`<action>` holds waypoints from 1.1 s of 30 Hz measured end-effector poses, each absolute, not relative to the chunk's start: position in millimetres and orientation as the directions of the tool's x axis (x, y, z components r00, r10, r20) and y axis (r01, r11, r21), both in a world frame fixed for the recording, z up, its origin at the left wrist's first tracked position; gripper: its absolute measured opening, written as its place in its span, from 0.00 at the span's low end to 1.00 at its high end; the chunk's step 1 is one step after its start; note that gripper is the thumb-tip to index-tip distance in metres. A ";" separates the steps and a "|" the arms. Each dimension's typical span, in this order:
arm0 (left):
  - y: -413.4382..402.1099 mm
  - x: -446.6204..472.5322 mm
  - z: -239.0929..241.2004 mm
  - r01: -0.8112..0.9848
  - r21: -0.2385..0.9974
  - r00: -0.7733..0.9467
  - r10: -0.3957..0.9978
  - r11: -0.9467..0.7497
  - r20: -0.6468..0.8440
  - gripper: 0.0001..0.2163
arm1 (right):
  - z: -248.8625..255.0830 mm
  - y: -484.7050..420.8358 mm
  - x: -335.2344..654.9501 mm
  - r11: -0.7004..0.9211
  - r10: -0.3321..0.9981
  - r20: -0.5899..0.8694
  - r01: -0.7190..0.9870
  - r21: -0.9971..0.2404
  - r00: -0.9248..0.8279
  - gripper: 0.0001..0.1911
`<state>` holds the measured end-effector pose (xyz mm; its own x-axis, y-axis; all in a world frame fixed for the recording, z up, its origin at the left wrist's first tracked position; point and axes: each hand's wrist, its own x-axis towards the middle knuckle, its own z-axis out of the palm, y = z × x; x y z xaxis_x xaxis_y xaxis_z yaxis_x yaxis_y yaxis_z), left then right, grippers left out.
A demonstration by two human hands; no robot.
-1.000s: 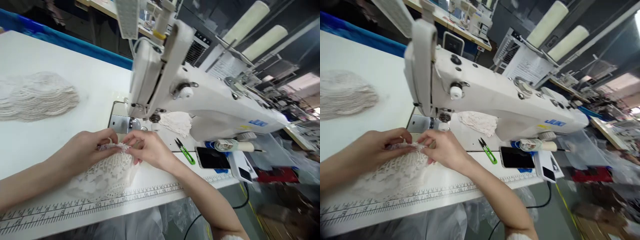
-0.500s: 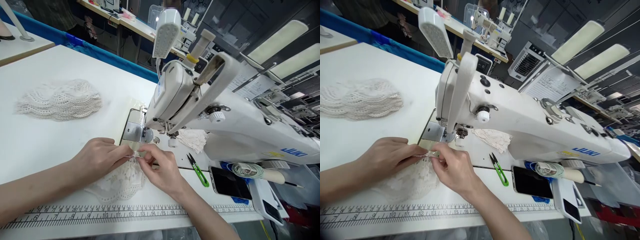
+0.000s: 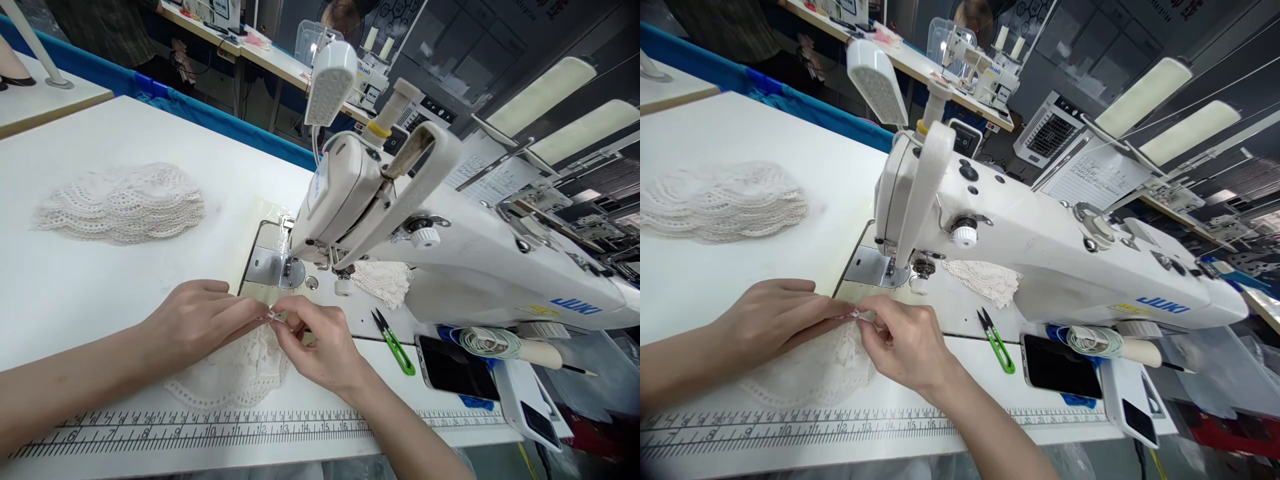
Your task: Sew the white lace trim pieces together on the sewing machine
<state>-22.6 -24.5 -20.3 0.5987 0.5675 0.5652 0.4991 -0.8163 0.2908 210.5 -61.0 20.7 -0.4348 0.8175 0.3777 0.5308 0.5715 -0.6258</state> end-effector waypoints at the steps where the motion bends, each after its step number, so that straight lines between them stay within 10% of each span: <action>1: -24.6 -23.0 -20.6 0.505 0.305 0.594 0.582 -0.807 0.556 0.05 | 20.2 -61.0 210.4 0.581 0.812 0.384 0.538 -0.611 -0.439 0.08; 5: -25.4 -20.5 -13.5 0.492 0.259 0.580 0.535 -0.831 0.614 0.02 | 18.4 -60.1 210.6 0.663 0.744 0.502 0.578 -0.476 -0.440 0.09; 13: -29.4 -9.1 -2.7 0.375 0.303 0.608 0.479 -0.876 0.633 0.14 | 30.8 -62.4 213.4 0.823 0.166 0.703 0.490 0.288 -0.692 0.10; 24: -32.6 -11.9 -6.3 0.376 0.309 0.603 0.484 -0.874 0.634 0.12 | 35.6 -67.4 213.3 0.797 0.116 0.685 0.479 0.368 -0.719 0.13; 27: -33.9 -8.4 3.1 0.338 0.445 0.616 0.553 -0.829 0.561 0.10 | 38.2 -68.2 217.0 0.838 0.155 0.709 0.472 0.274 -0.688 0.13; 30: -34.1 -4.4 12.7 0.382 0.680 0.690 0.683 -0.626 0.240 0.11 | 38.9 -66.7 220.8 0.846 0.499 0.635 0.492 -0.208 -0.590 0.09; 33: -30.5 0.0 14.4 0.560 0.642 0.656 0.754 -0.524 0.044 0.12 | 32.4 -58.7 221.5 0.579 0.806 0.356 0.509 -0.637 -0.472 0.08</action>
<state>0.0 -30.5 14.4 0.6556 0.7538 0.0441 0.5597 -0.5243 0.6418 221.5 -58.7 32.4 -0.4724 0.8064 0.3556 0.5087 0.5790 -0.6372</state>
